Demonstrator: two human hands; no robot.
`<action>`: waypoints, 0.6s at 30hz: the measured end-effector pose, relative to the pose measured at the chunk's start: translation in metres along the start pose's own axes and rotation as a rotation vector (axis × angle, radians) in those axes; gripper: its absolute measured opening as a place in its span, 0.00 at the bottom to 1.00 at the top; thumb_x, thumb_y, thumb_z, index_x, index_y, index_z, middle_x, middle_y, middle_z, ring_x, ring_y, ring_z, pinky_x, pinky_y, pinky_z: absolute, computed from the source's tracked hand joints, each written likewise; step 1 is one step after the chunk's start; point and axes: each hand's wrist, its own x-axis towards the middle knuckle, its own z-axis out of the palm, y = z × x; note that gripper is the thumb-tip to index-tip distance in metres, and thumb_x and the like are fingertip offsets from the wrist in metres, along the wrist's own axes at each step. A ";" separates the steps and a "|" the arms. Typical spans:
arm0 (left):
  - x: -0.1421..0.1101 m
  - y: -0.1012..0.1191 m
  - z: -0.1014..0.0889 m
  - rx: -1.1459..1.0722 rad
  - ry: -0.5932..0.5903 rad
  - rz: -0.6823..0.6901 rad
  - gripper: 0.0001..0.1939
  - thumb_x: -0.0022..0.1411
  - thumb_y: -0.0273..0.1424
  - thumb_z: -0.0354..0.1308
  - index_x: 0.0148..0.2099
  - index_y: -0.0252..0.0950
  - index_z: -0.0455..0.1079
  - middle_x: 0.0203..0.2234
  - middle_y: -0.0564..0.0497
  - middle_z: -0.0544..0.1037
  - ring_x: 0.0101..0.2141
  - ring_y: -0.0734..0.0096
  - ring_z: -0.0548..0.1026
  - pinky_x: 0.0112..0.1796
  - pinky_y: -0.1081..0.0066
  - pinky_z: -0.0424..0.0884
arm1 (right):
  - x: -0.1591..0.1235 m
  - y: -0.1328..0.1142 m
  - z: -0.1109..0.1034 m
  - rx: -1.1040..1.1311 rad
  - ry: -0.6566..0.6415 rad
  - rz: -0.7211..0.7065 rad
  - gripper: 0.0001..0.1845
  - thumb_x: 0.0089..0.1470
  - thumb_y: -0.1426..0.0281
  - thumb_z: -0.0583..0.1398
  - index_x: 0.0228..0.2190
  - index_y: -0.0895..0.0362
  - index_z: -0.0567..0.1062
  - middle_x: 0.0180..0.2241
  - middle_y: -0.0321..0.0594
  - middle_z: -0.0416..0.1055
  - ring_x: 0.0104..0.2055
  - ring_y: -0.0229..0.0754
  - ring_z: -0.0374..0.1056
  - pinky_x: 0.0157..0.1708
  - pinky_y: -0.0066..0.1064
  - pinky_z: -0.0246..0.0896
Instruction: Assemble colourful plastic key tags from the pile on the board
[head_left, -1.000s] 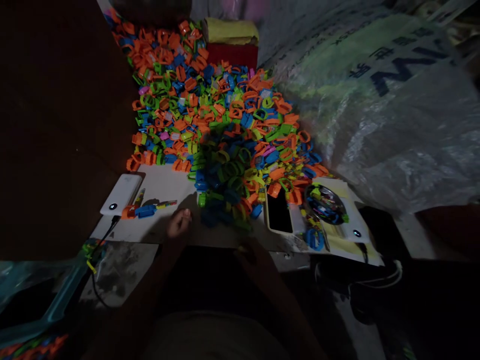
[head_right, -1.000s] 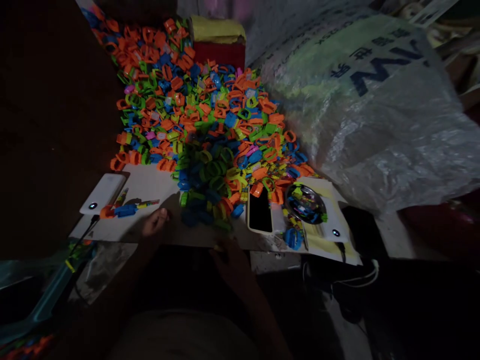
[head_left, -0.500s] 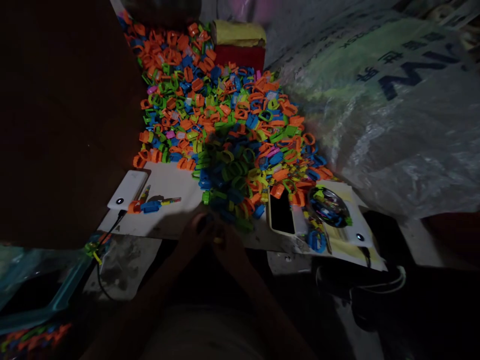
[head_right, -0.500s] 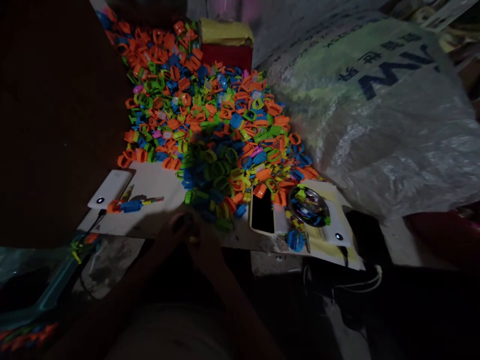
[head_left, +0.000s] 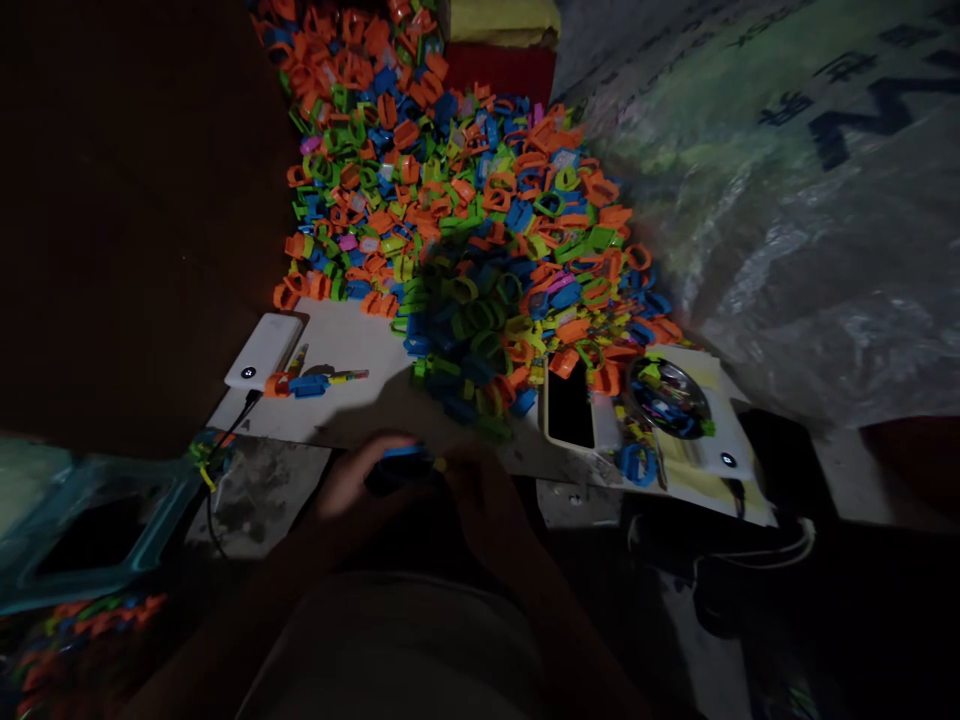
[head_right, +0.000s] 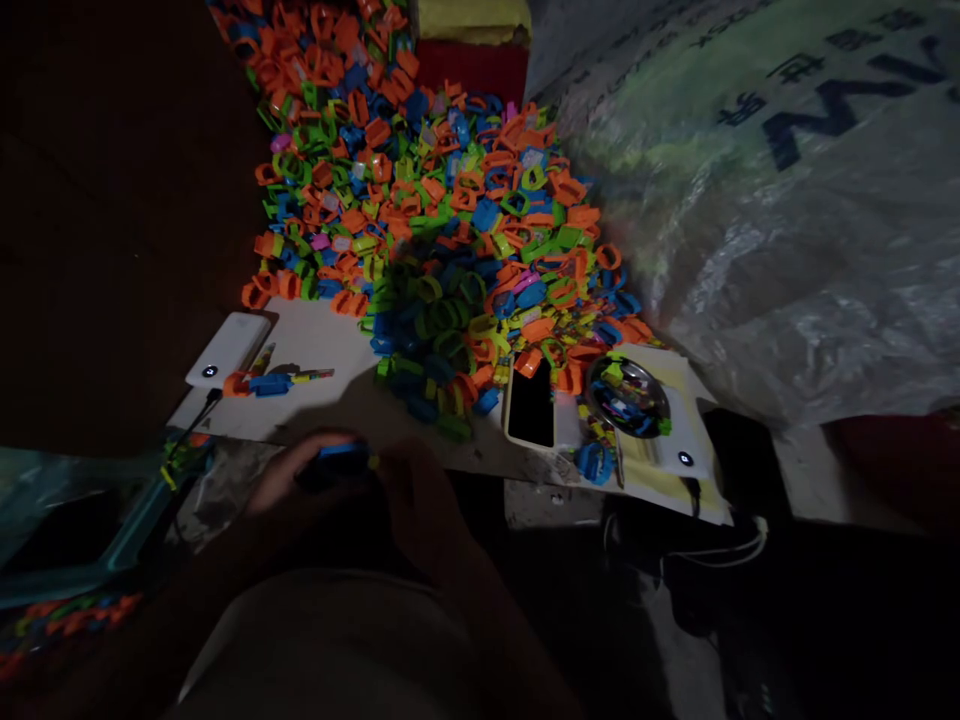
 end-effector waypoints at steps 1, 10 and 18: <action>0.000 0.002 -0.001 0.021 0.005 0.033 0.19 0.51 0.35 0.67 0.46 0.42 0.73 0.43 0.49 0.77 0.43 0.63 0.76 0.46 0.66 0.71 | -0.001 -0.001 0.000 0.001 0.004 -0.004 0.05 0.61 0.72 0.52 0.39 0.54 0.66 0.35 0.37 0.69 0.37 0.38 0.67 0.37 0.28 0.63; -0.003 0.019 0.000 0.075 0.035 0.123 0.16 0.56 0.40 0.64 0.45 0.41 0.72 0.39 0.50 0.75 0.41 0.65 0.75 0.41 0.70 0.70 | -0.014 0.002 0.001 -0.028 0.037 -0.005 0.04 0.60 0.72 0.55 0.38 0.53 0.67 0.37 0.39 0.70 0.39 0.38 0.69 0.38 0.29 0.65; -0.007 0.010 0.006 0.119 -0.003 0.119 0.17 0.58 0.36 0.62 0.50 0.42 0.67 0.43 0.49 0.73 0.45 0.63 0.73 0.45 0.68 0.69 | -0.014 -0.004 0.001 -0.243 0.074 -0.194 0.10 0.60 0.78 0.54 0.40 0.51 0.67 0.38 0.39 0.71 0.41 0.41 0.68 0.40 0.33 0.64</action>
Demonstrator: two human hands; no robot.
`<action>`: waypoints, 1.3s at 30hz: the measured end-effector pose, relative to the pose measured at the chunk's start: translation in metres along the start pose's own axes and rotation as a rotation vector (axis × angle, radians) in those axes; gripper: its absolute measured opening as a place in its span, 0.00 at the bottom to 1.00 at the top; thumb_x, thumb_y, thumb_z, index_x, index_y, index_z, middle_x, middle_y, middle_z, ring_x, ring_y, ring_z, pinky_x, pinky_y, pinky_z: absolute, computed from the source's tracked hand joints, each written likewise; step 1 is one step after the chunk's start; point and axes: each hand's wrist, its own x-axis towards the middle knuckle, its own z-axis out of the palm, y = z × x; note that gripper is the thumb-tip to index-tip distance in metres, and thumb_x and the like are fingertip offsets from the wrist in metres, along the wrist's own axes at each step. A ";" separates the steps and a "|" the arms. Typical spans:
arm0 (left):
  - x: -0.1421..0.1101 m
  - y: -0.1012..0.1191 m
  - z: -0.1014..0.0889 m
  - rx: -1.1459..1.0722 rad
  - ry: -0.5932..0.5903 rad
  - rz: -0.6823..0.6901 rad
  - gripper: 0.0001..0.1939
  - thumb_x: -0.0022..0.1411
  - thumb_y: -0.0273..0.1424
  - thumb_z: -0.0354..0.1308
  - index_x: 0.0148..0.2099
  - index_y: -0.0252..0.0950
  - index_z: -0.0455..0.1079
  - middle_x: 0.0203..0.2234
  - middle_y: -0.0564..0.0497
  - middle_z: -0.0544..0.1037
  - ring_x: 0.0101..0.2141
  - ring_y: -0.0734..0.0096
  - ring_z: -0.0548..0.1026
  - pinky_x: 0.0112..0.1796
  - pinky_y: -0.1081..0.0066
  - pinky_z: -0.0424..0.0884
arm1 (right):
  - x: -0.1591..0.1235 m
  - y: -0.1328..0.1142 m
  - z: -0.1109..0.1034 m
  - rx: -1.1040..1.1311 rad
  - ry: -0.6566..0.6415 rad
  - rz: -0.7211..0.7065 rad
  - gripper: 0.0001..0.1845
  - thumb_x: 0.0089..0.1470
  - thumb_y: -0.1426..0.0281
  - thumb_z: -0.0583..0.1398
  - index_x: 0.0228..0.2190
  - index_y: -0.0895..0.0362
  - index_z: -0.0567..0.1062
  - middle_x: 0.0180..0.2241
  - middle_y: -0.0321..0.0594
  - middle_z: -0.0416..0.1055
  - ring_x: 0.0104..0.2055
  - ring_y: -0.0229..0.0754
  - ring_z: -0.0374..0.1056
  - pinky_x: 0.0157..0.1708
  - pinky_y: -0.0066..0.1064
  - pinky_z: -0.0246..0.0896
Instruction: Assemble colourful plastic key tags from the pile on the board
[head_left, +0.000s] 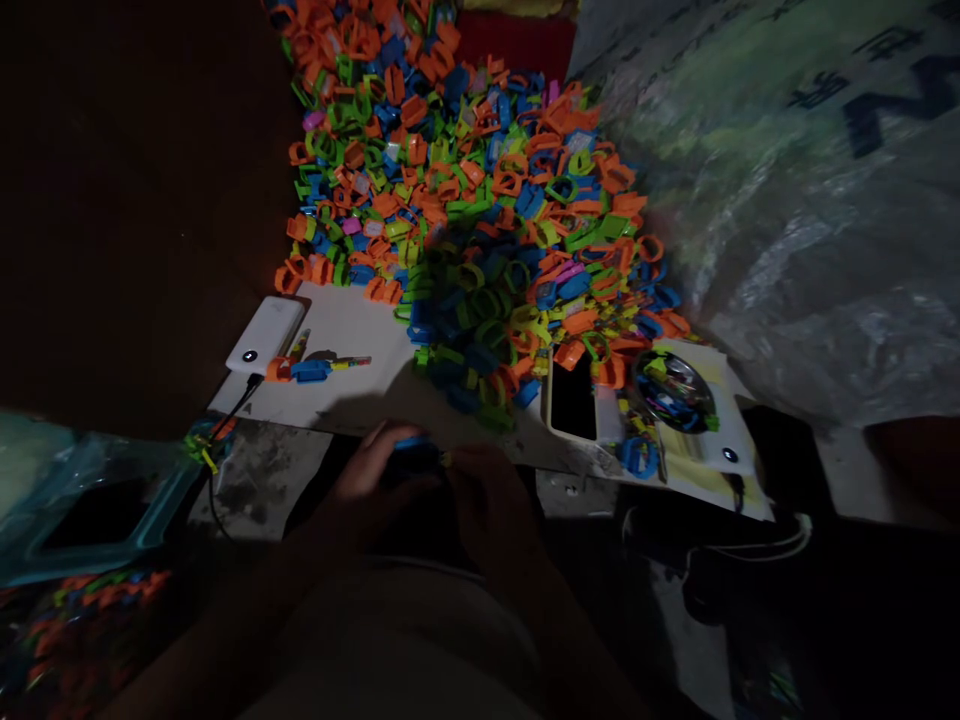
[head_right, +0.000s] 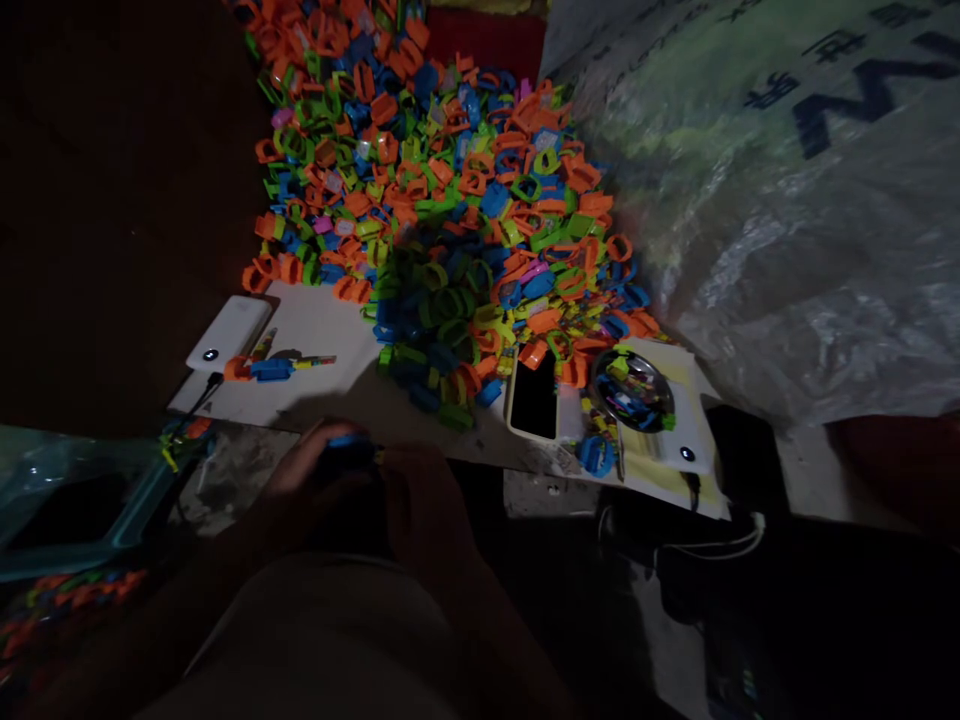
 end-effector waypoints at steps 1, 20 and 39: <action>-0.001 -0.001 0.001 0.002 -0.001 -0.006 0.17 0.58 0.35 0.62 0.50 0.42 0.67 0.43 0.48 0.73 0.45 0.63 0.72 0.45 0.68 0.69 | 0.000 -0.001 -0.001 -0.018 -0.009 -0.001 0.10 0.60 0.78 0.53 0.41 0.51 0.67 0.38 0.40 0.71 0.41 0.41 0.68 0.40 0.33 0.64; 0.009 -0.041 -0.011 0.072 0.004 -0.145 0.17 0.58 0.41 0.61 0.49 0.46 0.70 0.45 0.50 0.77 0.45 0.58 0.76 0.44 0.64 0.73 | 0.006 0.027 0.015 -0.366 -0.312 -0.054 0.10 0.59 0.65 0.58 0.41 0.56 0.72 0.37 0.45 0.74 0.39 0.48 0.69 0.37 0.37 0.61; 0.075 -0.072 -0.005 0.442 0.137 0.201 0.21 0.69 0.34 0.42 0.29 0.39 0.72 0.24 0.50 0.75 0.31 0.66 0.74 0.39 0.65 0.67 | 0.020 0.118 -0.043 -0.898 -0.121 0.302 0.07 0.56 0.67 0.59 0.35 0.51 0.78 0.37 0.46 0.72 0.38 0.47 0.61 0.34 0.36 0.47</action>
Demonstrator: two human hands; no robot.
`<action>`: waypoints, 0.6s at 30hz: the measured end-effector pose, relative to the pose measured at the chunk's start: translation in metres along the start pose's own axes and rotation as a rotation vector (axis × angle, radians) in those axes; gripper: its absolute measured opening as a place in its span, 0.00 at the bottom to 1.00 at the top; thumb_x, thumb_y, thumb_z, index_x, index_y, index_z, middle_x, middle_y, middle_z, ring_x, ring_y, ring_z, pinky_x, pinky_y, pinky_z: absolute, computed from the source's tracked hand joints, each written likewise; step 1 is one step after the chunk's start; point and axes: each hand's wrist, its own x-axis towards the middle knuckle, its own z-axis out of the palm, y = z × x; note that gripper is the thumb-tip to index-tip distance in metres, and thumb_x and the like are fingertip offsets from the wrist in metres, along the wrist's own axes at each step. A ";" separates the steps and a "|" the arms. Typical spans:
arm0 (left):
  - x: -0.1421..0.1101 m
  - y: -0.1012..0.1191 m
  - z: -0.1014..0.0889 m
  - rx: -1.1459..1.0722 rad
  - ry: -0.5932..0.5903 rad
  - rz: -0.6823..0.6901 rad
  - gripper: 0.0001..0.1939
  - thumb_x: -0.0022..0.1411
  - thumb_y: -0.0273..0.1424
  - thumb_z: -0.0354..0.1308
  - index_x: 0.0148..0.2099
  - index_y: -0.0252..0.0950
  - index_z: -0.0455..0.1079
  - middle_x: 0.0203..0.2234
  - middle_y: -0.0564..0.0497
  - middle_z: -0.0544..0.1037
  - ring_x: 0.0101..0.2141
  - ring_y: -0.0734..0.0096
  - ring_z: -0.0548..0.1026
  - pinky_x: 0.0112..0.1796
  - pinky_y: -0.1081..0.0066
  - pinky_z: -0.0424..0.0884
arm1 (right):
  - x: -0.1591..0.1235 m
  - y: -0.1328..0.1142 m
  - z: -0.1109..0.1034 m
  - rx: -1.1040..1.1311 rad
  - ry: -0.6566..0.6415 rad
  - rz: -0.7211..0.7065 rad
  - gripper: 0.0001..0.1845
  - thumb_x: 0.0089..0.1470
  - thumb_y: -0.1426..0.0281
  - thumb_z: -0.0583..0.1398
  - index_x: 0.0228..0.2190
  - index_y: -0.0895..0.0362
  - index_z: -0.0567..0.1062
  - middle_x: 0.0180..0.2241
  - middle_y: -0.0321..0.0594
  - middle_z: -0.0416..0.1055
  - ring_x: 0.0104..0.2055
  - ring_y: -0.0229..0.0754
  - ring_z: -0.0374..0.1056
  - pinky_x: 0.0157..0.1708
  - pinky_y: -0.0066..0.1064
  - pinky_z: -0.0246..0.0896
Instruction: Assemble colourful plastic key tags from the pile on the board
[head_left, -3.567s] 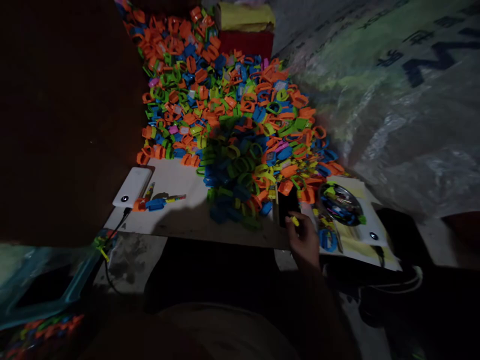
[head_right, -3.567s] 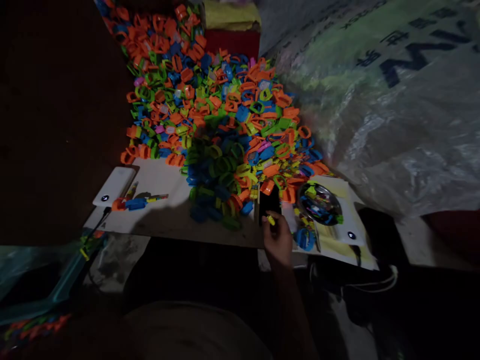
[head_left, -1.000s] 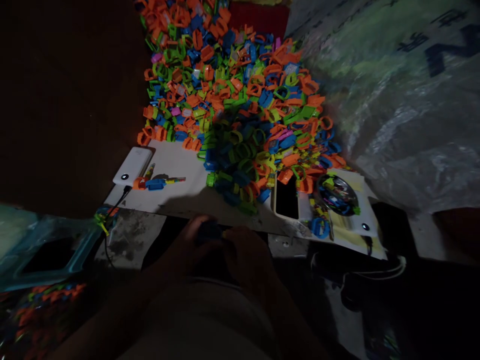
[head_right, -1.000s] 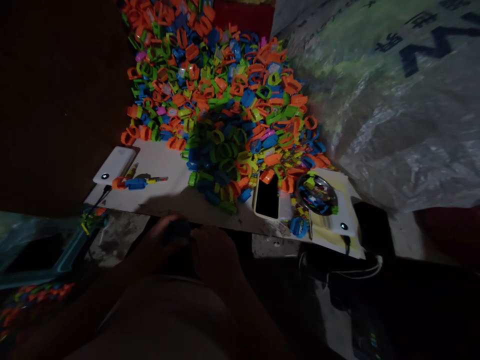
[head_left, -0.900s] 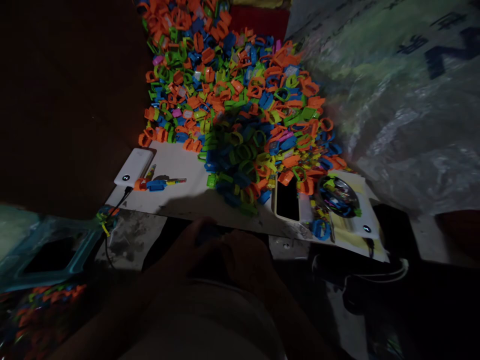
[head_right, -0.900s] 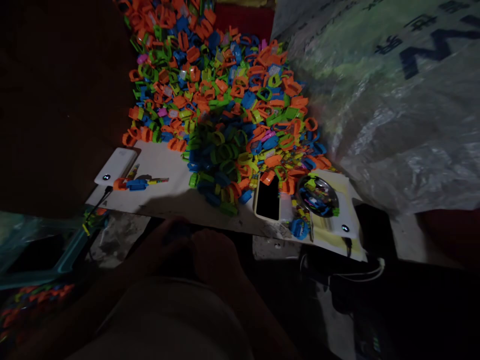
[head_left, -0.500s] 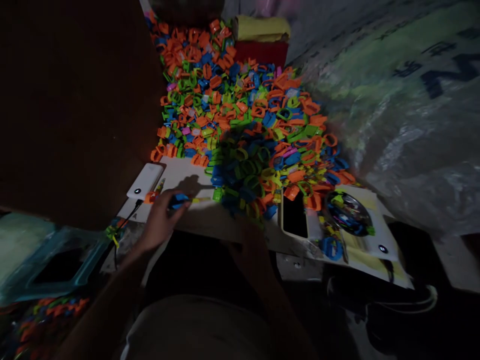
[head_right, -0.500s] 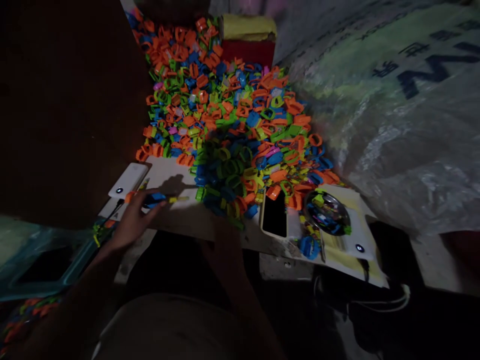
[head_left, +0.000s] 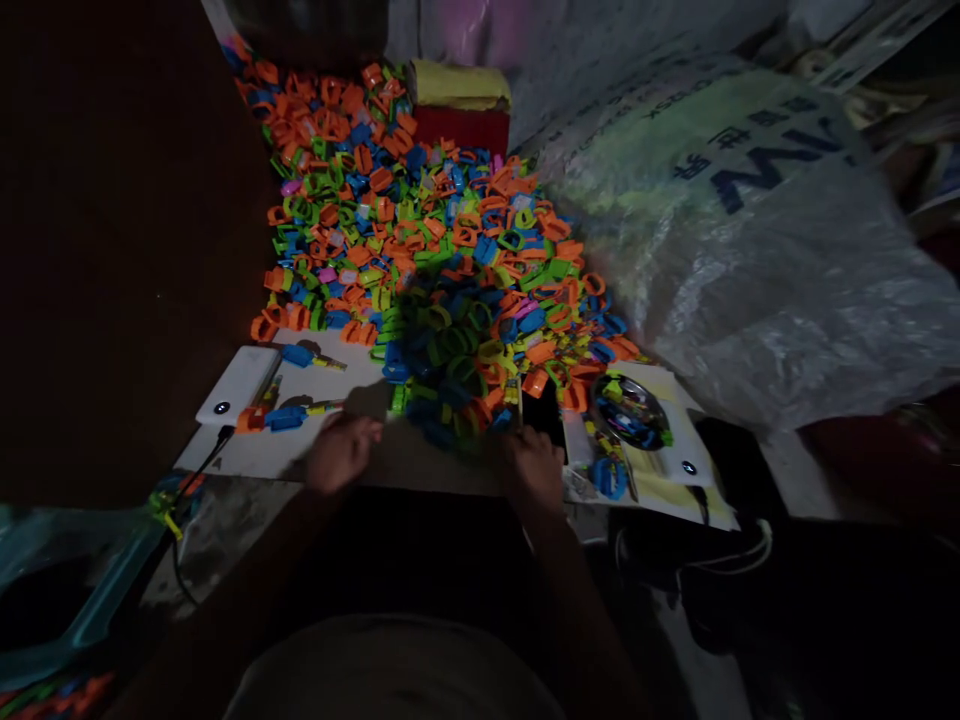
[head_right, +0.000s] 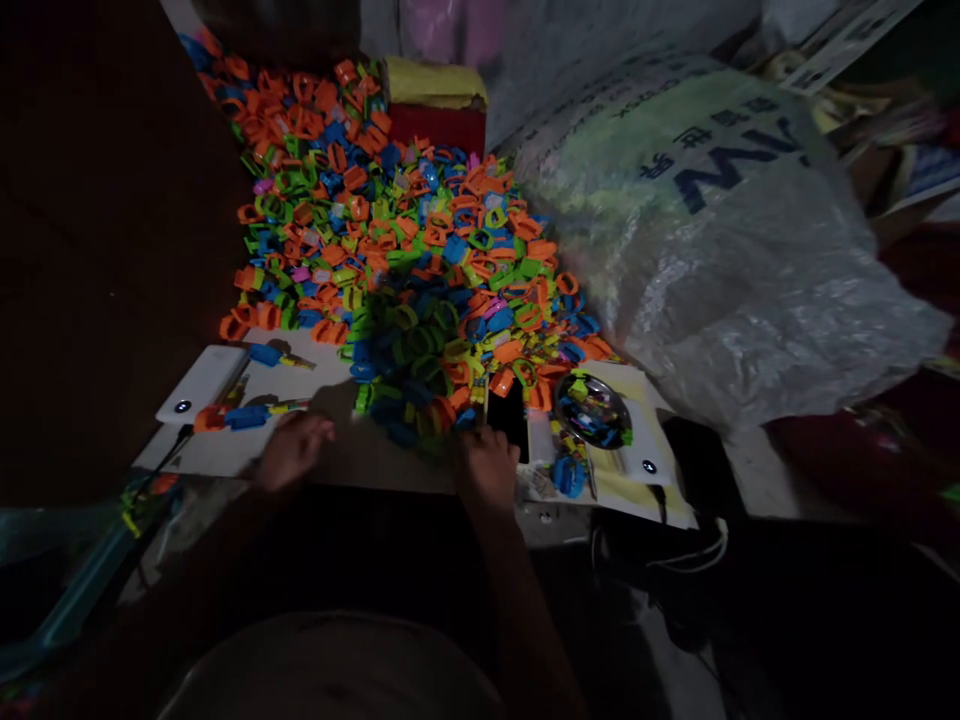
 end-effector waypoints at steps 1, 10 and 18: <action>0.003 0.008 0.015 -0.006 -0.045 0.024 0.20 0.68 0.35 0.44 0.29 0.39 0.72 0.23 0.51 0.75 0.31 0.67 0.74 0.39 0.66 0.67 | 0.005 -0.004 -0.001 -0.020 -0.039 -0.001 0.07 0.56 0.67 0.59 0.33 0.52 0.78 0.37 0.47 0.73 0.38 0.48 0.62 0.34 0.37 0.47; 0.020 0.024 0.068 -0.035 -0.134 0.115 0.10 0.63 0.35 0.57 0.44 0.41 0.76 0.41 0.45 0.77 0.43 0.55 0.71 0.44 0.58 0.66 | 0.019 -0.019 -0.019 -0.116 -0.262 0.111 0.12 0.60 0.67 0.55 0.38 0.58 0.77 0.43 0.49 0.73 0.46 0.49 0.62 0.38 0.37 0.46; 0.004 0.010 0.052 -0.222 -0.103 0.063 0.07 0.61 0.33 0.58 0.39 0.37 0.73 0.46 0.44 0.74 0.47 0.60 0.72 0.47 0.62 0.69 | 0.016 -0.015 -0.019 -0.076 -0.296 0.072 0.15 0.62 0.63 0.53 0.43 0.57 0.75 0.46 0.49 0.71 0.47 0.50 0.62 0.40 0.38 0.47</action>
